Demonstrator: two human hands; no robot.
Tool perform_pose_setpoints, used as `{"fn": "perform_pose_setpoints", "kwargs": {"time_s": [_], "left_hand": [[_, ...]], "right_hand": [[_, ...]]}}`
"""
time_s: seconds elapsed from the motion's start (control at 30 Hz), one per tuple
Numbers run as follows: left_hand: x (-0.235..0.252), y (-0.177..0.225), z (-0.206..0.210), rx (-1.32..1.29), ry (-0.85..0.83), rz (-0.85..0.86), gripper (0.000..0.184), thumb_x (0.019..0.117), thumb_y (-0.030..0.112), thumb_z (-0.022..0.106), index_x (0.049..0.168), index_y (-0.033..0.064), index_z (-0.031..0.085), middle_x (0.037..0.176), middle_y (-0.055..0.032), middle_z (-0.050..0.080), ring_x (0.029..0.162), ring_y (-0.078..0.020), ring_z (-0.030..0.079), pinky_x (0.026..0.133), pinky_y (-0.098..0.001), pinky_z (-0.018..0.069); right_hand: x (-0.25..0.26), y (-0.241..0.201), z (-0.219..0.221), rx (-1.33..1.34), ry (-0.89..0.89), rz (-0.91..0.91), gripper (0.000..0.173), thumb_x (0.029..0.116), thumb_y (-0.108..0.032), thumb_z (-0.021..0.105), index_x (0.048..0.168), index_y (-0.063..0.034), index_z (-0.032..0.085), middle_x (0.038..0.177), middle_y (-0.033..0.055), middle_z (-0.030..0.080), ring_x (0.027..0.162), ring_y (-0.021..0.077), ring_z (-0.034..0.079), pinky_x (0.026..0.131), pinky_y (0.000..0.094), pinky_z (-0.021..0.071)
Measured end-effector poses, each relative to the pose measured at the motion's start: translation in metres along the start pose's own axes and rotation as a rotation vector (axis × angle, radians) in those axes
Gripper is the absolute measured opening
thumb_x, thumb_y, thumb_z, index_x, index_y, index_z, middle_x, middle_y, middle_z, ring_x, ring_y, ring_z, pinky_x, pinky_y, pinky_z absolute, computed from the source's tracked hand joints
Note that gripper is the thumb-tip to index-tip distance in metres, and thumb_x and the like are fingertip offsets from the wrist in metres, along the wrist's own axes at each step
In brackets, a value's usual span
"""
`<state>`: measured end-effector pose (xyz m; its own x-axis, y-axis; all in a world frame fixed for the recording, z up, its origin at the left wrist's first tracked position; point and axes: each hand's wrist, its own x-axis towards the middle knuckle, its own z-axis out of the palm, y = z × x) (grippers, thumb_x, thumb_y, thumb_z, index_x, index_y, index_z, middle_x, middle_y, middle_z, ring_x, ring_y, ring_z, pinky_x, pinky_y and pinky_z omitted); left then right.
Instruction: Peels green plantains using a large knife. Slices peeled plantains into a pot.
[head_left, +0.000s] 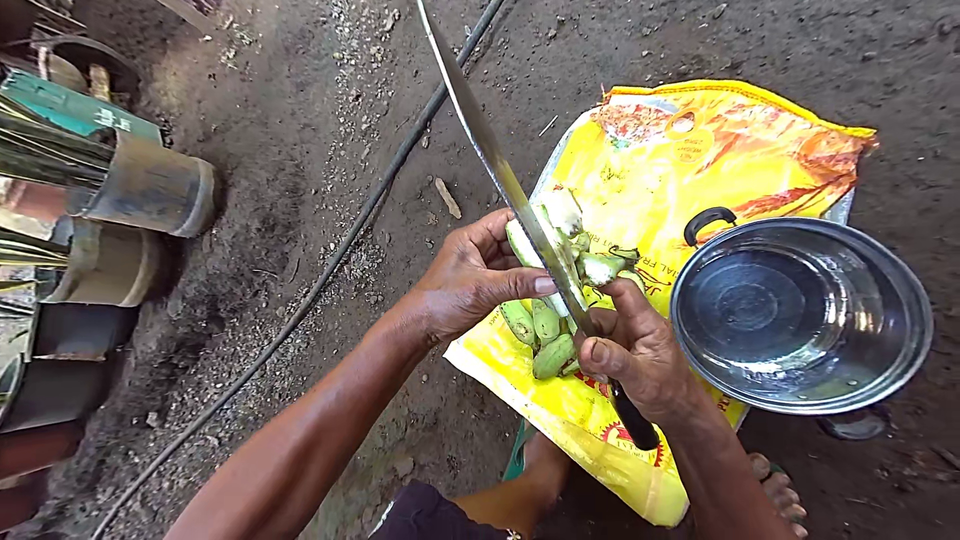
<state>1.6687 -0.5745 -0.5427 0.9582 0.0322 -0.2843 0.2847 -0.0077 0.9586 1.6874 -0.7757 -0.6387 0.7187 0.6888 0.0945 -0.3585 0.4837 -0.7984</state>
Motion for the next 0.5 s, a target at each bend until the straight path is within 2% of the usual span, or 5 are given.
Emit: {"fn": "perform_pose_setpoints", "kwargs": {"time_s": [0.17, 0.2, 0.27, 0.4, 0.5], "left_hand": [[0.002, -0.001, 0.003, 0.051, -0.013, 0.062, 0.04, 0.0809, -0.002, 0.074, 0.117, 0.0118, 0.061, 0.102, 0.004, 0.075, 0.093, -0.0052, 0.071, 0.086, -0.0229, 0.0597], [0.002, -0.002, 0.006, 0.091, -0.012, 0.079, 0.043, 0.0804, -0.003, 0.075, 0.119, 0.0098, 0.061, 0.104, 0.0033, 0.074, 0.094, -0.0062, 0.071, 0.086, -0.0239, 0.0605], [0.001, -0.002, 0.011, 0.138, -0.019, 0.085, 0.048, 0.0815, -0.006, 0.074, 0.125, 0.005, 0.058, 0.109, 0.0003, 0.072, 0.097, -0.008, 0.072, 0.087, -0.0246, 0.061], [0.003, -0.007, 0.014, 0.094, -0.011, 0.069, 0.048, 0.0826, -0.006, 0.072, 0.127, 0.0035, 0.056, 0.109, -0.001, 0.073, 0.099, -0.0087, 0.071, 0.091, -0.0259, 0.0595], [0.001, -0.006, 0.008, 0.136, -0.041, 0.055, 0.046, 0.0816, -0.006, 0.072, 0.125, 0.0036, 0.059, 0.104, -0.0013, 0.074, 0.093, -0.0084, 0.072, 0.083, -0.0239, 0.0611]], "right_hand": [[-0.001, 0.004, 0.012, 0.039, 0.108, -0.024, 0.039, 0.0942, -0.031, 0.072, 0.122, -0.0144, 0.051, 0.071, -0.01, 0.061, 0.059, -0.003, 0.056, 0.057, 0.0154, 0.0494], [0.0, 0.005, 0.014, 0.049, 0.149, -0.022, 0.035, 0.0941, -0.03, 0.073, 0.118, -0.0159, 0.052, 0.068, -0.0094, 0.06, 0.057, -0.0017, 0.055, 0.056, 0.0165, 0.0493], [0.001, 0.008, 0.015, 0.075, 0.192, -0.025, 0.035, 0.0944, -0.028, 0.072, 0.121, -0.0168, 0.053, 0.067, -0.0079, 0.058, 0.055, -0.0002, 0.054, 0.055, 0.0168, 0.0493], [0.001, 0.004, 0.005, 0.063, 0.149, -0.017, 0.032, 0.0944, -0.028, 0.073, 0.118, -0.0168, 0.054, 0.068, -0.007, 0.06, 0.055, -0.0007, 0.054, 0.055, 0.0156, 0.0485], [0.001, 0.003, -0.005, 0.088, 0.058, 0.02, 0.03, 0.0938, -0.031, 0.073, 0.116, -0.0182, 0.056, 0.066, -0.0085, 0.059, 0.054, -0.0014, 0.054, 0.055, 0.0155, 0.0483]]}}
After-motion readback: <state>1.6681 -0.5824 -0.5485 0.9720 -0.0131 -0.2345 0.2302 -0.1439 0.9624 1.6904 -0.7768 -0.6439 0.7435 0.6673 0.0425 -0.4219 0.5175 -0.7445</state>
